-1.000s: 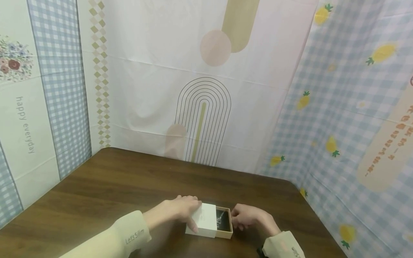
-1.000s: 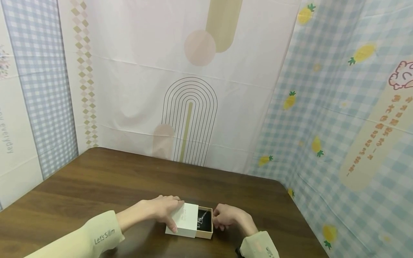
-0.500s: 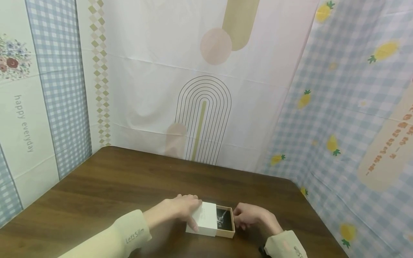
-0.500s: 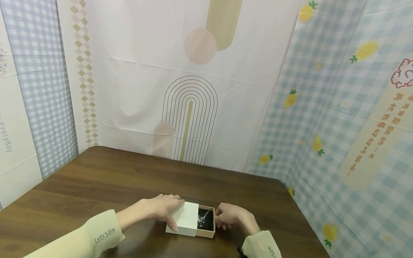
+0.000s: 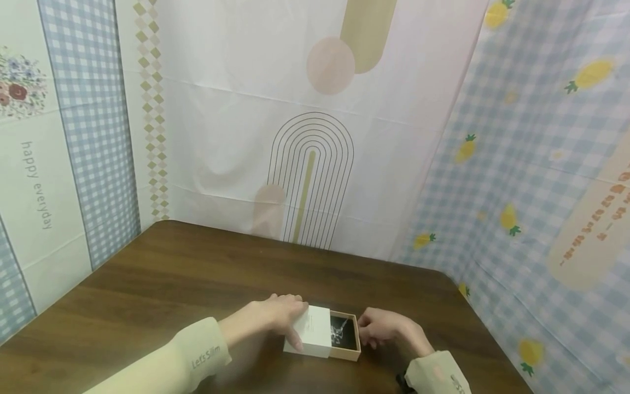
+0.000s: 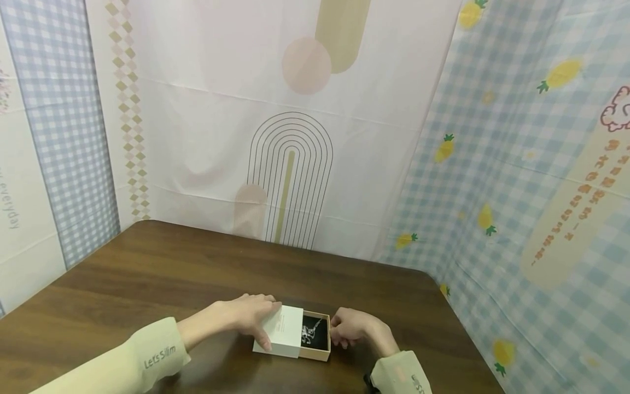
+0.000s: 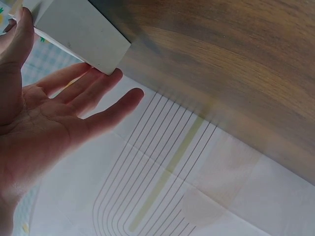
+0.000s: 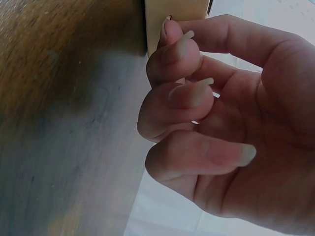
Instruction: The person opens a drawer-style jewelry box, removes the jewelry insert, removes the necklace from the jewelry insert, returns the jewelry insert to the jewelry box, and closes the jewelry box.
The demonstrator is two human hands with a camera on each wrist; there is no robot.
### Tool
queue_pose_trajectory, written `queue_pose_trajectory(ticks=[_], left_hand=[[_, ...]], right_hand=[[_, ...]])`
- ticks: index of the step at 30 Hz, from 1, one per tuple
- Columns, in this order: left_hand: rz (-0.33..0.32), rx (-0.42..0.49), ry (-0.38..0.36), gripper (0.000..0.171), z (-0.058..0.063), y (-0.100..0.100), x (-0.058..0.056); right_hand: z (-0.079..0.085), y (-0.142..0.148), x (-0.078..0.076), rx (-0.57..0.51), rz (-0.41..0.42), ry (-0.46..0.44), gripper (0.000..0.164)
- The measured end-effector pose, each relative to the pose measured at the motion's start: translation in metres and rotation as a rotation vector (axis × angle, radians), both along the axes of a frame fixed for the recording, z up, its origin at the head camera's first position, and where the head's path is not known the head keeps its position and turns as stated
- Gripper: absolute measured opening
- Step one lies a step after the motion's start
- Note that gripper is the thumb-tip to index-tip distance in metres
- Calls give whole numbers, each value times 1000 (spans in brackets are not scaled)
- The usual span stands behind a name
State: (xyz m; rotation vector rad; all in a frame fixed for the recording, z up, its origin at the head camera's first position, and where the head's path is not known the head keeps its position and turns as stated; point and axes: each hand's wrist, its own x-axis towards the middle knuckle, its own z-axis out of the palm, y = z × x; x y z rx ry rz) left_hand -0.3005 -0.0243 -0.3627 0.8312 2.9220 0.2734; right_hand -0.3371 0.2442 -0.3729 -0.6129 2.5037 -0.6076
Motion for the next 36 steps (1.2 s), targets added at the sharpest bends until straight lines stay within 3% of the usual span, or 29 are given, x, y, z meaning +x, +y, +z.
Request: queue_pose_trajectory(ticks=[16, 23, 36], left_hand=[[-12, 14, 6, 71, 0, -1, 1], [-11, 19, 0, 70, -1, 0, 2], [-11, 12, 7, 70, -1, 0, 1]], right_hand=[[-1, 5, -2, -2, -4, -18, 16], [-1, 8, 0, 19, 19, 33, 15], [-1, 11, 2, 17, 24, 43, 15]])
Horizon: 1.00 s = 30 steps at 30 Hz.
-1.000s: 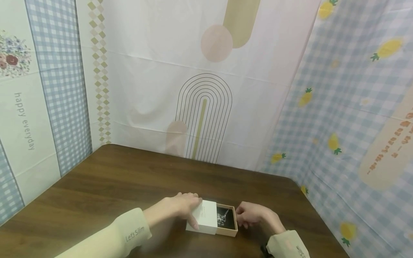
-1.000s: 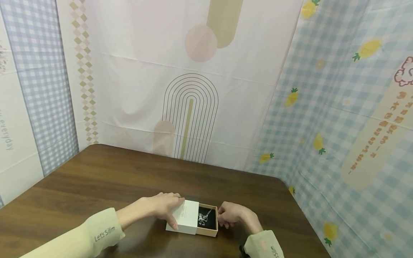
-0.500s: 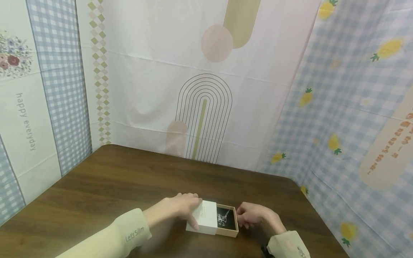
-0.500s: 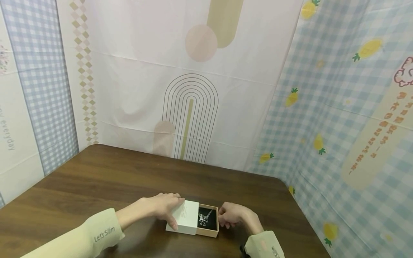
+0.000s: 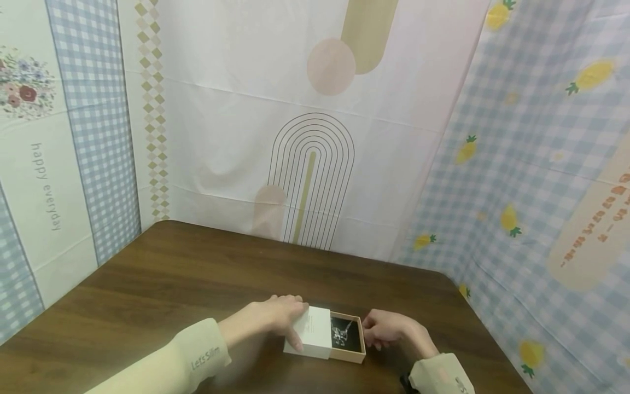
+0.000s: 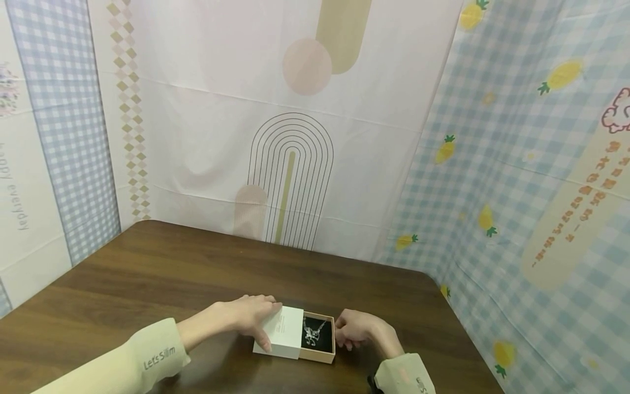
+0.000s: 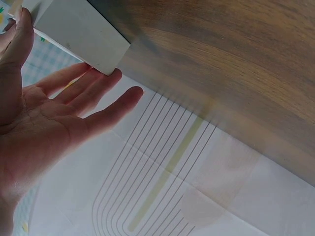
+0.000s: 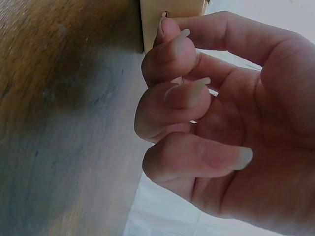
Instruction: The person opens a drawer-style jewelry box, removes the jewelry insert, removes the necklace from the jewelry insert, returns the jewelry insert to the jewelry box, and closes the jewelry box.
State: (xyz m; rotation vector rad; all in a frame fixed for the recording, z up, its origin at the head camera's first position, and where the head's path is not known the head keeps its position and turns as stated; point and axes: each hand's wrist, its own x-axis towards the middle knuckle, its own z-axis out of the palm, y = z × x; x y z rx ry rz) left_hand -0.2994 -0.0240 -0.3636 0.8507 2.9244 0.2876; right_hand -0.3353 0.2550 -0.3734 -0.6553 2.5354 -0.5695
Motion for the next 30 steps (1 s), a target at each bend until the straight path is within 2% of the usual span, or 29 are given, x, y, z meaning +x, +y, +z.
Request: queue_pose_trajectory(ticks=[15, 19, 22, 25, 27, 30], left_hand=[[-8, 17, 2, 69, 1, -1, -1], [-4, 20, -2, 70, 1, -1, -2], [-1, 20, -4, 69, 0, -2, -2], [0, 26, -11, 68, -1, -2, -3], [-3, 28, -11, 67, -1, -2, -2], [-8, 32, -8, 65, -1, -2, -2]], right_hand=[[7, 3, 0, -7, -9, -20, 18], [12, 3, 1, -15, -59, 92, 18], [14, -2, 0, -47, -96, 250, 15], [12, -10, 1, -61, -82, 351, 12], [11, -16, 2, -43, -60, 369, 10], [10, -23, 6, 3, -60, 350, 8]])
